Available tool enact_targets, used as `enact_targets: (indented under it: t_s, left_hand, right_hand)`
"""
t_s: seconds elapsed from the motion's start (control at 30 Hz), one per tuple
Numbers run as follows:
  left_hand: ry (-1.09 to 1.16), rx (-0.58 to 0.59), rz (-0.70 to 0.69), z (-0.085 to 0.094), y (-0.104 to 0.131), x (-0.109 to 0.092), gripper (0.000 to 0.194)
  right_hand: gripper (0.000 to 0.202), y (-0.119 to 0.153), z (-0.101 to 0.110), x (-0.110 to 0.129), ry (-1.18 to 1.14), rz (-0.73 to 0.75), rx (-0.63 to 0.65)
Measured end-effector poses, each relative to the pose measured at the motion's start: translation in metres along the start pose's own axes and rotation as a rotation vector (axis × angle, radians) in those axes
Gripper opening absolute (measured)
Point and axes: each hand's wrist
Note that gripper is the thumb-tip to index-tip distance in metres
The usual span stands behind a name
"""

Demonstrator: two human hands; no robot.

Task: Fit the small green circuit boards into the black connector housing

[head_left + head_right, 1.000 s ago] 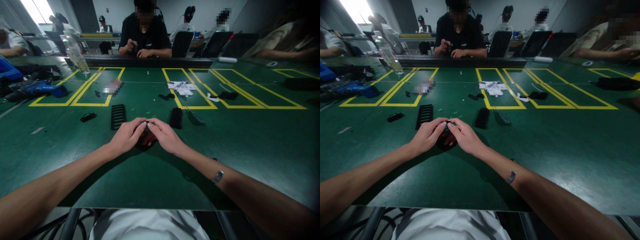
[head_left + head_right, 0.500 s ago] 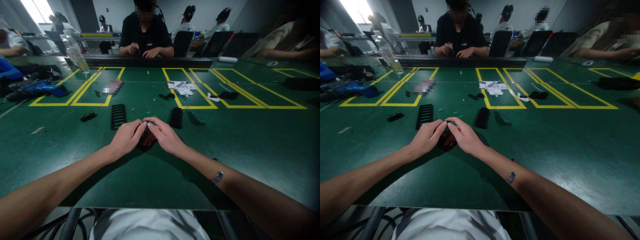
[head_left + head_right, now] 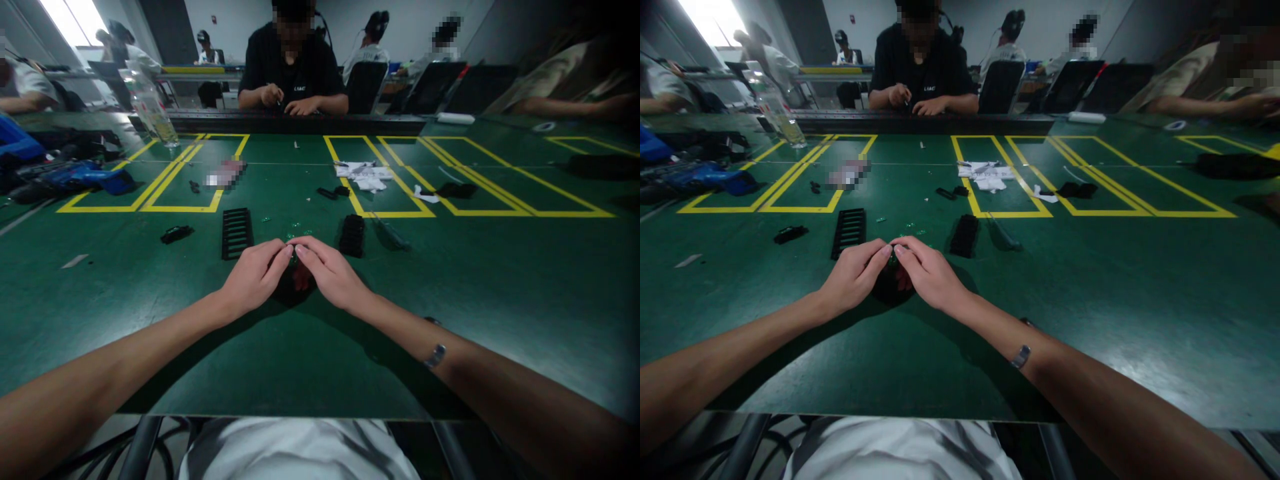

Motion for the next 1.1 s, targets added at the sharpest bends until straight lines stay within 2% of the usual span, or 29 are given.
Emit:
enact_targets:
  t_s: [0.2,0.6,1.1]
  left_hand:
    - [0.042,0.016,0.048,-0.001,0.001,-0.002,0.037]
    - [0.036,0.092,0.108,-0.004,0.001,-0.011,0.040]
    - [0.014,0.032,0.068,-0.009,0.003,-0.005,0.046]
  right_hand:
    - [0.029,0.002,0.001,0.002,0.150,0.063,-0.053]
    - [0.031,0.003,0.001,0.003,0.214,0.150,-0.079]
    - [0.035,0.004,-0.002,0.001,0.267,0.253,-0.124]
Point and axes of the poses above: each hand's wrist, its own y-axis away from the middle knuckle, its own z-axis out of the back of the hand, x = y × z, and after that the axes turned 4 degrees about -z, right-handed
